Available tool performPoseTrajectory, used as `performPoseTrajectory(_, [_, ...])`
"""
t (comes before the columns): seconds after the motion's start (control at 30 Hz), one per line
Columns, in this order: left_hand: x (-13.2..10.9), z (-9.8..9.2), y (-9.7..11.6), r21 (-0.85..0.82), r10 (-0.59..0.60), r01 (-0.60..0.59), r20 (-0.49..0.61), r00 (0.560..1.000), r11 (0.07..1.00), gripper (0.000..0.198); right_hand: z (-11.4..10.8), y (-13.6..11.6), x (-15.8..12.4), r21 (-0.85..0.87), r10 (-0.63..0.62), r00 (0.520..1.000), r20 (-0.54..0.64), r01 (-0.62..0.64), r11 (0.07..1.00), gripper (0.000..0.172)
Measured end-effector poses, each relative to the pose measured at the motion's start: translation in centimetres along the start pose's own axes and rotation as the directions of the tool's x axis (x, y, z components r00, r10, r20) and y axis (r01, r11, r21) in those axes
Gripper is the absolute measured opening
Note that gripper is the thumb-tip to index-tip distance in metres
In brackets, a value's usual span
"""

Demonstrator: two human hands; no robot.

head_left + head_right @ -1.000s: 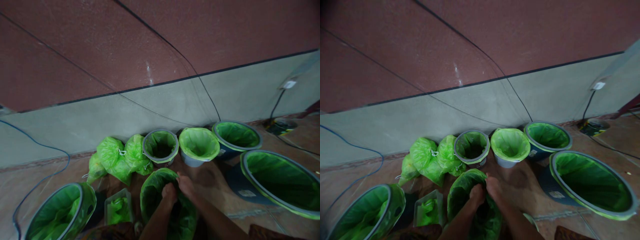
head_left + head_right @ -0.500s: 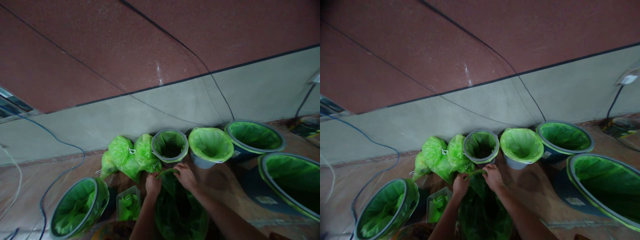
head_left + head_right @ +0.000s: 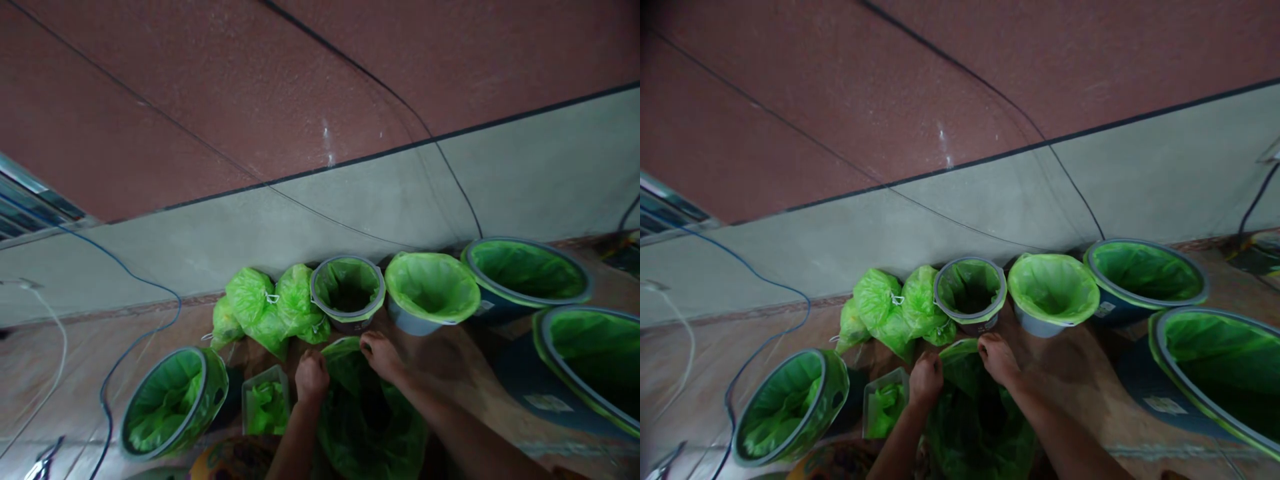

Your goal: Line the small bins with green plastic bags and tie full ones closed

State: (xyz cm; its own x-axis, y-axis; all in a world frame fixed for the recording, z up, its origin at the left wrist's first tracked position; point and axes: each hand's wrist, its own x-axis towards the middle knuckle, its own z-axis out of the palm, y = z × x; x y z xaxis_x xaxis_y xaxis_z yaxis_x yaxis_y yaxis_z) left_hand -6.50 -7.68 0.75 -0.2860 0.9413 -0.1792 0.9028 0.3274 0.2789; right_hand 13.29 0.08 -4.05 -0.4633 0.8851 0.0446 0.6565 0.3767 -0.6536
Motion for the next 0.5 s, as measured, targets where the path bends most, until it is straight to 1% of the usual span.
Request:
performPoseTrajectory(0.07, [-0.3,0.0,-0.1,0.002,0.026,-0.026,0.002,1.000,1.000,0.017,-0.1,0.0,0.0,-0.003,-0.015,1.000,0.019,0.015,1.000,0.016])
performPoseTrajectory(0.1, [-0.4,-0.1,0.0,-0.015,0.021,-0.021,-0.004,1.000,1.000,0.016,-0.2,-0.1,0.0,0.001,-0.018,1.000,0.013,0.018,1.000,0.016])
performPoseTrajectory(0.17, [-0.1,-0.4,0.6,-0.082,-0.011,0.008,-0.039,0.999,0.997,0.016,-0.4,-0.3,0.2,0.020,-0.007,0.999,-0.037,0.008,1.000,0.015])
performPoseTrajectory(0.23, [0.4,-0.8,1.4,-0.149,-0.033,0.021,-0.078,0.996,0.989,0.017,-0.7,-0.7,0.6,0.049,0.015,0.994,-0.113,-0.009,0.999,0.018])
performPoseTrajectory(0.3, [1.2,-1.0,2.1,-0.167,-0.032,0.016,-0.093,0.995,0.986,0.022,-0.9,-1.2,1.2,0.061,0.019,0.989,-0.149,-0.010,0.998,0.023])
performPoseTrajectory(0.37, [1.9,-0.9,2.7,-0.136,-0.012,0.003,-0.067,0.998,0.991,0.025,-0.9,-1.7,1.9,0.044,-0.004,0.994,-0.112,0.009,0.999,0.025])
performPoseTrajectory(0.43, [2.5,-0.5,2.9,-0.088,0.033,-0.034,-0.013,0.999,0.996,0.024,-0.6,-2.0,2.4,0.004,-0.028,0.999,-0.021,0.028,1.000,0.024])
performPoseTrajectory(0.5, [2.8,0.0,2.8,-0.036,0.081,-0.080,0.054,0.995,0.996,0.024,-0.1,-2.1,2.6,-0.041,-0.024,0.997,0.071,0.027,0.999,0.023])
